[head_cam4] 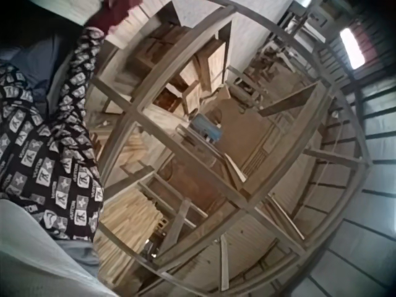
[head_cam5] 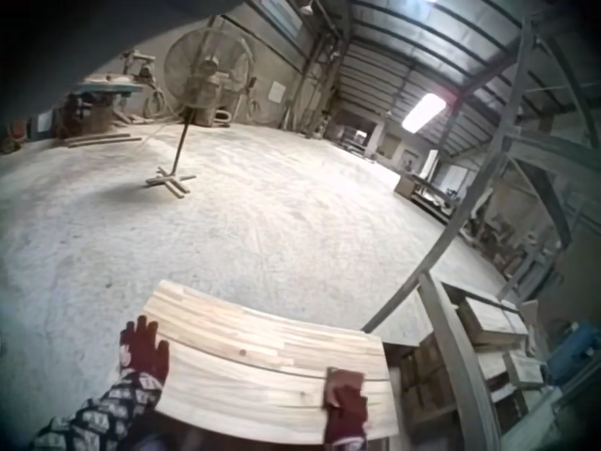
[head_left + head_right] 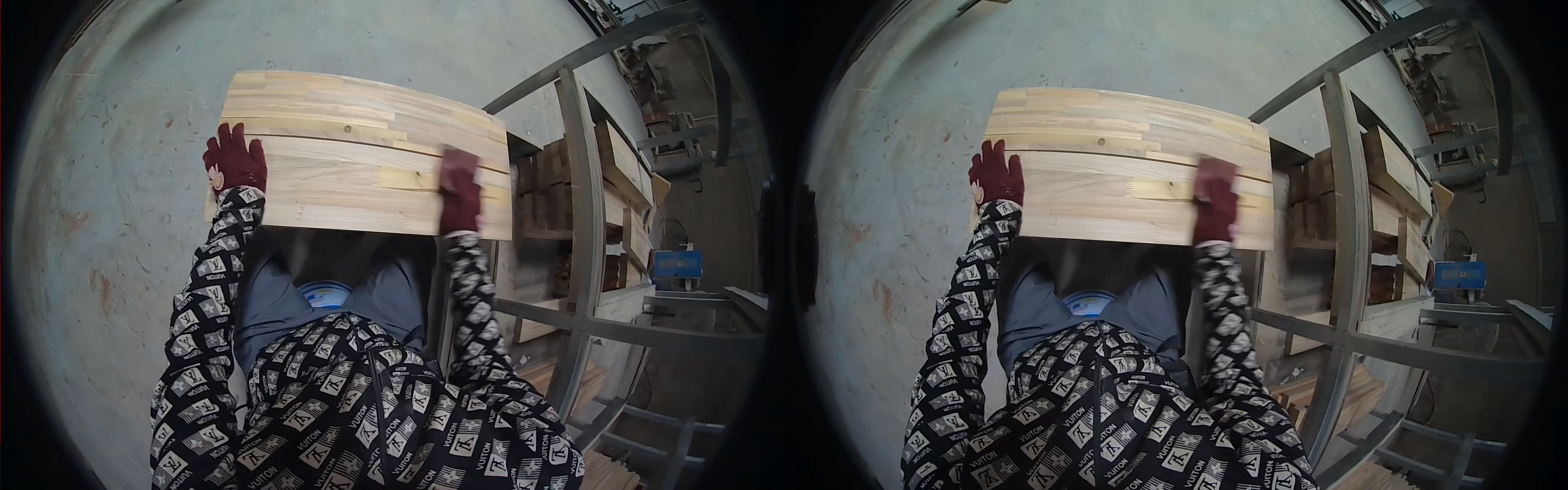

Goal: Sanding a piece of wood using sandpaper.

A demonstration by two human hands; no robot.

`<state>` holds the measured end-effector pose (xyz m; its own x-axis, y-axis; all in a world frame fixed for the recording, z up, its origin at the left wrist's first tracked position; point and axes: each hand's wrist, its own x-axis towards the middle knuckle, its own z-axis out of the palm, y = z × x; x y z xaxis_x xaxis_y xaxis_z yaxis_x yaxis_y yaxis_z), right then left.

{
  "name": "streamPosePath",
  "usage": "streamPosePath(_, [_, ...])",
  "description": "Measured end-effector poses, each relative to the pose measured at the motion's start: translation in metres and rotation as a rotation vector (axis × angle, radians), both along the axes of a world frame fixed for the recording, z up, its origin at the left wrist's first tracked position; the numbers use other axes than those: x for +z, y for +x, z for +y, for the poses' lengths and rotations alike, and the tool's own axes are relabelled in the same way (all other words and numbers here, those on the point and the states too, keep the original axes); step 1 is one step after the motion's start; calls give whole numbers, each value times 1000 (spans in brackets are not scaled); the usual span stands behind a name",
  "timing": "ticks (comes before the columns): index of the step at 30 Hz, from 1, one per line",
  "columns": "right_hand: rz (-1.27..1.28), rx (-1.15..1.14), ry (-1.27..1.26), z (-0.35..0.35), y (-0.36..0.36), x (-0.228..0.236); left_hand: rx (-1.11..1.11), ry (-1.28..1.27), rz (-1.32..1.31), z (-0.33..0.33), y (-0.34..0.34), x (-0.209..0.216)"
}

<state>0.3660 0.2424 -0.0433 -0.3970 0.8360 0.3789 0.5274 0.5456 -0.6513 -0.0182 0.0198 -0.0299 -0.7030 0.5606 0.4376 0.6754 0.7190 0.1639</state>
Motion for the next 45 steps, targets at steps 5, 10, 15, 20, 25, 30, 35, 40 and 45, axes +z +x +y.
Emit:
streamPosePath(5, [-11, -267, 12, 55, 92, -5, 32, -45, -14, 3, -1, -1])
streamPosePath(10, [6, -84, 173, -37, -46, -8, 40, -54, 5, 3, -3, -4])
streamPosePath(15, [-146, 650, 250, -156, -129, 21, 15, -47, -13, 1, -6, -6])
streamPosePath(20, [-124, 491, 76, -124, -37, 26, -4, -18, 18, 0, -6, -6])
streamPosePath(25, [-95, -181, 157, -47, 109, 17, 19, -63, -5, 2, -5, -7])
streamPosePath(30, [-218, -337, 188, -36, 62, 2, 44, -84, 5, 4, -8, -12])
streamPosePath(35, [-37, 400, 210, -120, -113, 11, 44, -74, 24, 3, -8, -13])
streamPosePath(40, [-129, 693, 182, -141, -152, 30, 0, -27, 49, 1, -12, -19])
streamPosePath(45, [-53, 252, 191, -59, -64, 39, -73, 25, 46, -1, -13, -11])
